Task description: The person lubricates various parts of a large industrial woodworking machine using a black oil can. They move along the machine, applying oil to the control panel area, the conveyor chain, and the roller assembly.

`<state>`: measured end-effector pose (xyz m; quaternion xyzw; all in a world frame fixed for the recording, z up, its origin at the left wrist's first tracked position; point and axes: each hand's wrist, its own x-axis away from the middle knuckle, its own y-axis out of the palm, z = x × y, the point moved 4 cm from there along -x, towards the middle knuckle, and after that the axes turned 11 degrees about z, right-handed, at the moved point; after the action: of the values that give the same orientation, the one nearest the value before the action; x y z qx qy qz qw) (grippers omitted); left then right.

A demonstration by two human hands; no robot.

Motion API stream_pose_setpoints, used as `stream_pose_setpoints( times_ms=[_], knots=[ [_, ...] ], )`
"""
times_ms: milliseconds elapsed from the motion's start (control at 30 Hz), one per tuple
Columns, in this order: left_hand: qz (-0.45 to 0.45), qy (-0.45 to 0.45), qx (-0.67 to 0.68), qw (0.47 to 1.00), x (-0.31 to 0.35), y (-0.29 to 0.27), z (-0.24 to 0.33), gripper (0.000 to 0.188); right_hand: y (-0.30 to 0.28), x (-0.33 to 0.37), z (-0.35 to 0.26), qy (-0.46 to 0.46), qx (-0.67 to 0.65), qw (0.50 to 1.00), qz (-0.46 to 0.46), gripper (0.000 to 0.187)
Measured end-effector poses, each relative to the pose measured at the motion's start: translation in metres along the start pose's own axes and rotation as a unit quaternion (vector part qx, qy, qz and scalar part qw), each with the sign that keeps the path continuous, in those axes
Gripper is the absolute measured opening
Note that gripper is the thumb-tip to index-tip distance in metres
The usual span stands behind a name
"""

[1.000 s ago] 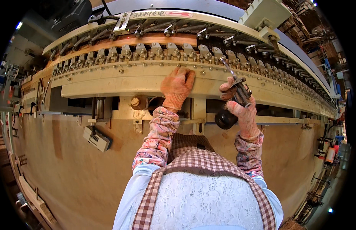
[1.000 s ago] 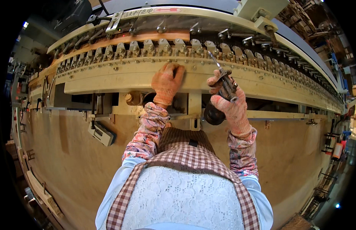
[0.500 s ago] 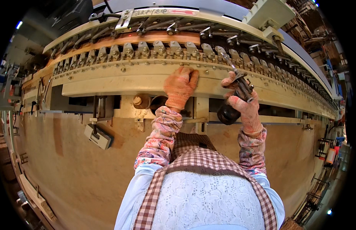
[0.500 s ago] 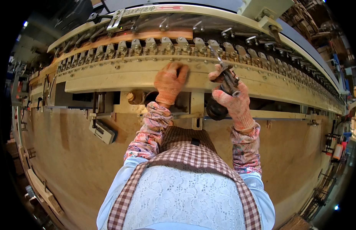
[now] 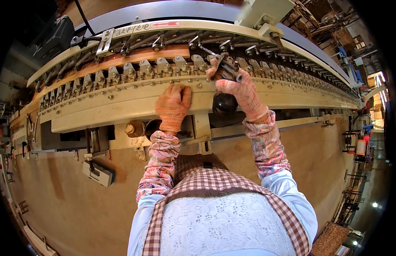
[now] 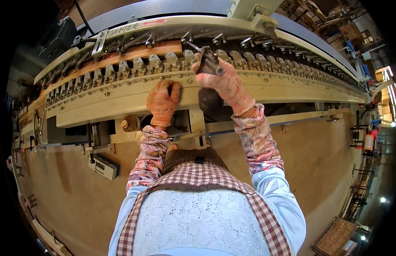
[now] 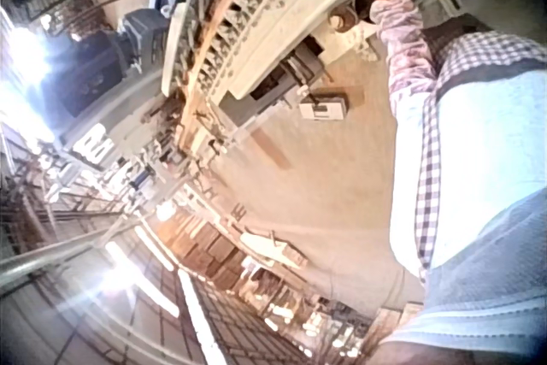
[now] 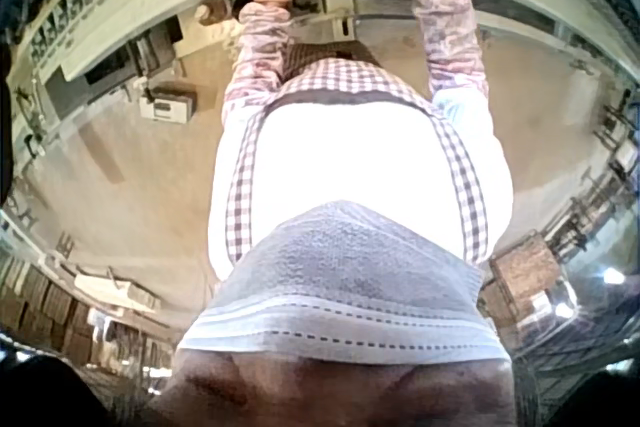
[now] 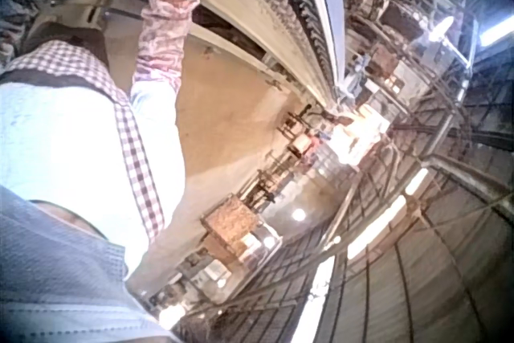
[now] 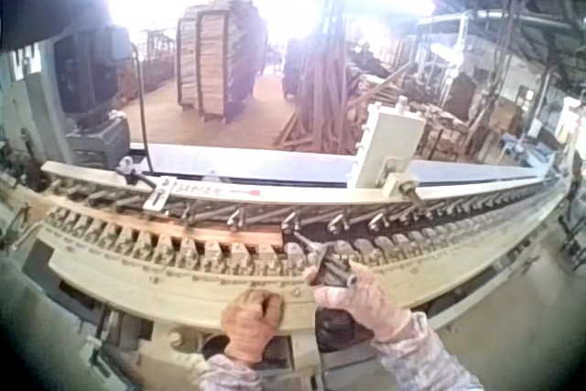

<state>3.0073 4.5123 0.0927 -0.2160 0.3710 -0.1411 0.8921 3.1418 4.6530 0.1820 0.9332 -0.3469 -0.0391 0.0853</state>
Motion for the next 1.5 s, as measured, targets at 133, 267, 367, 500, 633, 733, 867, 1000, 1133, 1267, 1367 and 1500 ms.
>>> stream_pose_setpoints(
  times_ms=[133, 267, 367, 500, 633, 733, 867, 1000, 1133, 1267, 1367, 1500],
  knots=[
    [0.001, 0.002, -0.010, 1.000, -0.001, 0.000, 0.001, 0.018, -0.002, -0.028, 0.005, 0.043, -0.134, 0.990, -0.021, 0.047],
    [0.001, 0.009, -0.008, 1.000, -0.001, 0.008, 0.008, 0.022, -0.046, -0.067, 0.024, 0.121, -0.069, 0.990, -0.027, 0.048],
    [0.008, 0.003, -0.020, 1.000, 0.000, 0.001, -0.001, 0.022, -0.022, -0.063, -0.001, 0.033, 0.028, 0.996, -0.078, 0.047],
    [-0.008, 0.005, -0.012, 1.000, 0.000, 0.002, 0.002, 0.022, -0.024, -0.067, -0.006, 0.007, 0.057, 0.997, -0.058, 0.046],
    [-0.005, 0.014, -0.013, 1.000, 0.000, 0.002, 0.000, 0.021, -0.012, -0.062, -0.004, 0.021, 0.088, 0.996, -0.006, 0.044],
    [-0.014, 0.012, -0.015, 1.000, 0.001, 0.002, -0.001, 0.020, -0.005, -0.061, -0.002, 0.014, 0.087, 0.996, 0.002, 0.041],
    [-0.027, 0.015, 0.027, 0.999, 0.000, -0.004, 0.004, 0.024, -0.006, -0.066, 0.009, 0.019, 0.086, 0.996, 0.010, 0.037],
    [-0.121, 0.022, 0.050, 0.991, 0.001, -0.002, 0.002, 0.047, -0.003, -0.071, 0.016, 0.016, 0.132, 0.990, 0.053, 0.035],
    [-0.155, 0.025, 0.039, 0.987, 0.003, 0.004, 0.014, 0.088, 0.009, -0.070, 0.014, 0.001, 0.161, 0.985, 0.057, 0.031],
    [-0.195, -0.027, 0.002, 0.980, 0.003, 0.013, 0.023, 0.103, 0.010, -0.078, 0.026, -0.012, 0.152, 0.987, 0.047, 0.031],
    [-0.239, -0.106, -0.024, 0.965, -0.006, 0.014, 0.029, 0.098, 0.011, -0.082, 0.028, 0.006, 0.137, 0.989, 0.063, 0.032],
    [-0.263, -0.151, -0.027, 0.952, -0.013, 0.022, 0.029, 0.091, 0.011, -0.089, 0.032, 0.003, 0.134, 0.989, 0.066, 0.030]
  ],
)
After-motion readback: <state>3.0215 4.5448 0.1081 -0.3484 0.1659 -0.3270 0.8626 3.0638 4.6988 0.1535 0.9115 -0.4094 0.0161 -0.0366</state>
